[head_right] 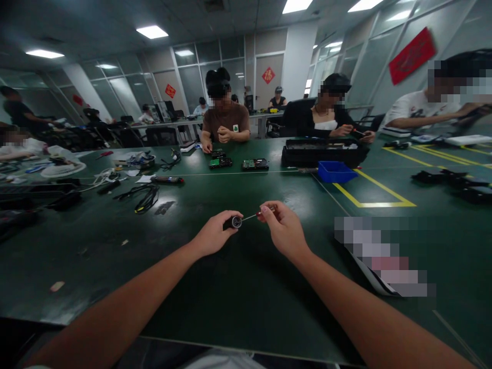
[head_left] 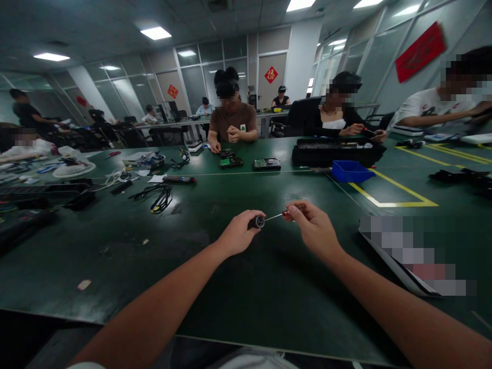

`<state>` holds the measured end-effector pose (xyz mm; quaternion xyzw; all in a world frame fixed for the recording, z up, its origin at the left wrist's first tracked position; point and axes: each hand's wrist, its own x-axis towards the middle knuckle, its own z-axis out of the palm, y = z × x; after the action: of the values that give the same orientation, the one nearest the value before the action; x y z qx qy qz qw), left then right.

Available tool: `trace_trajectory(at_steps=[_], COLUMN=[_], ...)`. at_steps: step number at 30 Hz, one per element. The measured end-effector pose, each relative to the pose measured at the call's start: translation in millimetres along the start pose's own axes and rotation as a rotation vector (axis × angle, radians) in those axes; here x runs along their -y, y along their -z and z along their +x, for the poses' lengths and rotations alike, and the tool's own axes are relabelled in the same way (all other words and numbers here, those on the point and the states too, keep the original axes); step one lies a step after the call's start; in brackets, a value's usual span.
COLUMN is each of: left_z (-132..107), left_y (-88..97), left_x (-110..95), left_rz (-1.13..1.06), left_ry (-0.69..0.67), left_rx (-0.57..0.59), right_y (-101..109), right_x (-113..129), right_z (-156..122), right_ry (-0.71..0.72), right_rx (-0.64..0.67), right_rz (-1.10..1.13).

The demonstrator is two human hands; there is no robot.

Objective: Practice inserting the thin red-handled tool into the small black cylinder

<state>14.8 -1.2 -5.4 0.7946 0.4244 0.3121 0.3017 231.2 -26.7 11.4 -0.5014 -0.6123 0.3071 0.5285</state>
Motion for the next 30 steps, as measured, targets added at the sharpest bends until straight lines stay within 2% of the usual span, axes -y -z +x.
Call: trace_trajectory(at_steps=[11, 24, 27, 30], left_z=[0, -1, -2, -2], left_y=[0.7, 1.4, 2.4, 4.1], left_x=[2, 4, 3, 3], left_rz=[-0.031, -0.043, -0.038, -0.021], left_ry=[0.050, -0.015, 0.005, 0.003], left_rx=[-0.049, -0.036, -0.036, -0.045], right_y=[0, -3, -2, 2], right_x=[-6, -20, -14, -4], right_z=[2, 8, 6, 2], right_ry=[-0.006, -0.169, -0.129, -0.055], right_rx=[-0.044, -0.043, -0.044, -0.036], right_rz=[0.065, 0.294, 0.232, -0.025])
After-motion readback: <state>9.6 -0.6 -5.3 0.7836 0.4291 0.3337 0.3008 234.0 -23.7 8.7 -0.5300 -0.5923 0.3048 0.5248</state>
